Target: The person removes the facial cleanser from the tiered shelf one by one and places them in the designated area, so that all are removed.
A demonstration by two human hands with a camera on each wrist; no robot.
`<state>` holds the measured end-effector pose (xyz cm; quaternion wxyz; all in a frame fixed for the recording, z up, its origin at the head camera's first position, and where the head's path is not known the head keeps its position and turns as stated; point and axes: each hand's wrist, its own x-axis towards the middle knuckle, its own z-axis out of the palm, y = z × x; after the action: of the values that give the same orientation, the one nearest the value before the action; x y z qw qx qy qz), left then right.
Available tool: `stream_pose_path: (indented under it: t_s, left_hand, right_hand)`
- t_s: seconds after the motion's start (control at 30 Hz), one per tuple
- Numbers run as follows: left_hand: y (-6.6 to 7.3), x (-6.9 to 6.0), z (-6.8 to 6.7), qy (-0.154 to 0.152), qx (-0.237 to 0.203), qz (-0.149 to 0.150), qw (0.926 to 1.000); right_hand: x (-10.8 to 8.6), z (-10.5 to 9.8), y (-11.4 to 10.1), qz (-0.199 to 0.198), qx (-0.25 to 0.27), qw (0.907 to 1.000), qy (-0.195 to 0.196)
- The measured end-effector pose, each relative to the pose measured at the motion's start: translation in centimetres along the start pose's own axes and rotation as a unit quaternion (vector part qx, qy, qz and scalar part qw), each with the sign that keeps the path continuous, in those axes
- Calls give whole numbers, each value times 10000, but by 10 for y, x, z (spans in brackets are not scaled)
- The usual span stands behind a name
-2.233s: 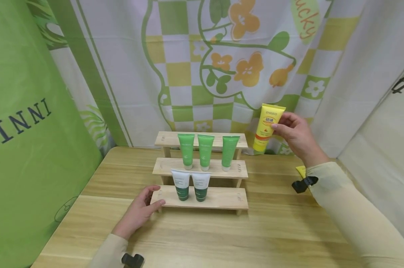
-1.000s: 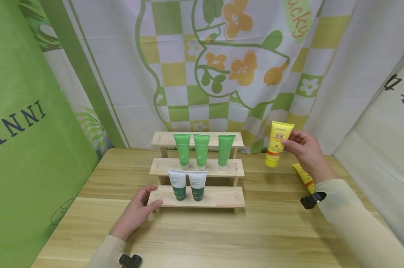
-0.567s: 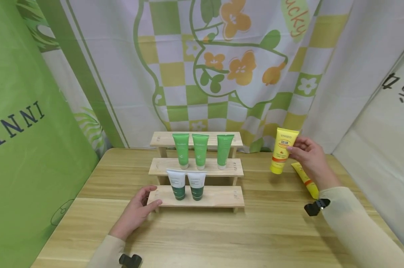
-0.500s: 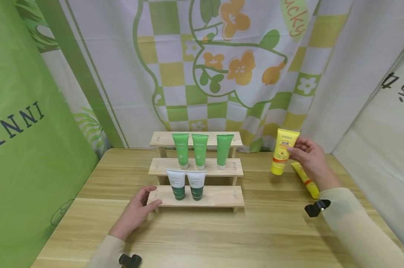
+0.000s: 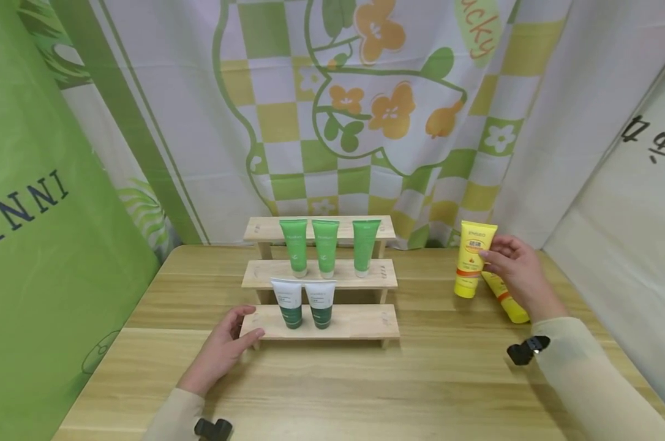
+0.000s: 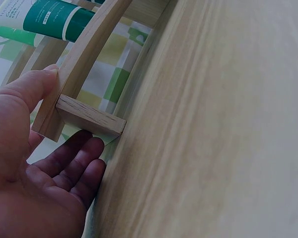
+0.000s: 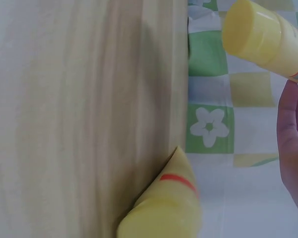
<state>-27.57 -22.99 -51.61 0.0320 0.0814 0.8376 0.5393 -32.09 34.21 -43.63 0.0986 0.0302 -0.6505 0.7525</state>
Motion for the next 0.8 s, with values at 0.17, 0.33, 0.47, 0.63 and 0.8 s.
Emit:
stream_pose_path:
  t_s: [0.17, 0.33, 0.47, 0.63, 0.8]
  left_hand:
    - [-1, 1, 0, -20, 18, 32, 10000]
    - [1, 1, 0, -60, -74, 0, 10000]
    - [0, 2, 0, -52, -86, -27, 9999]
    - [-1, 1, 0, -63, -11, 7, 10000]
    - [-1, 0, 0, -27, 35, 35, 10000]
  right_hand:
    - [-7, -7, 2, 96, -27, 9999, 47]
    - [-10, -15, 4, 123, -137, 9997, 128]
    - [-10, -24, 6, 167, -566, 9982, 99]
    - [-11, -33, 9, 346, -1349, 9902, 59]
    - [-11, -37, 9, 415, -2278, 9728, -5]
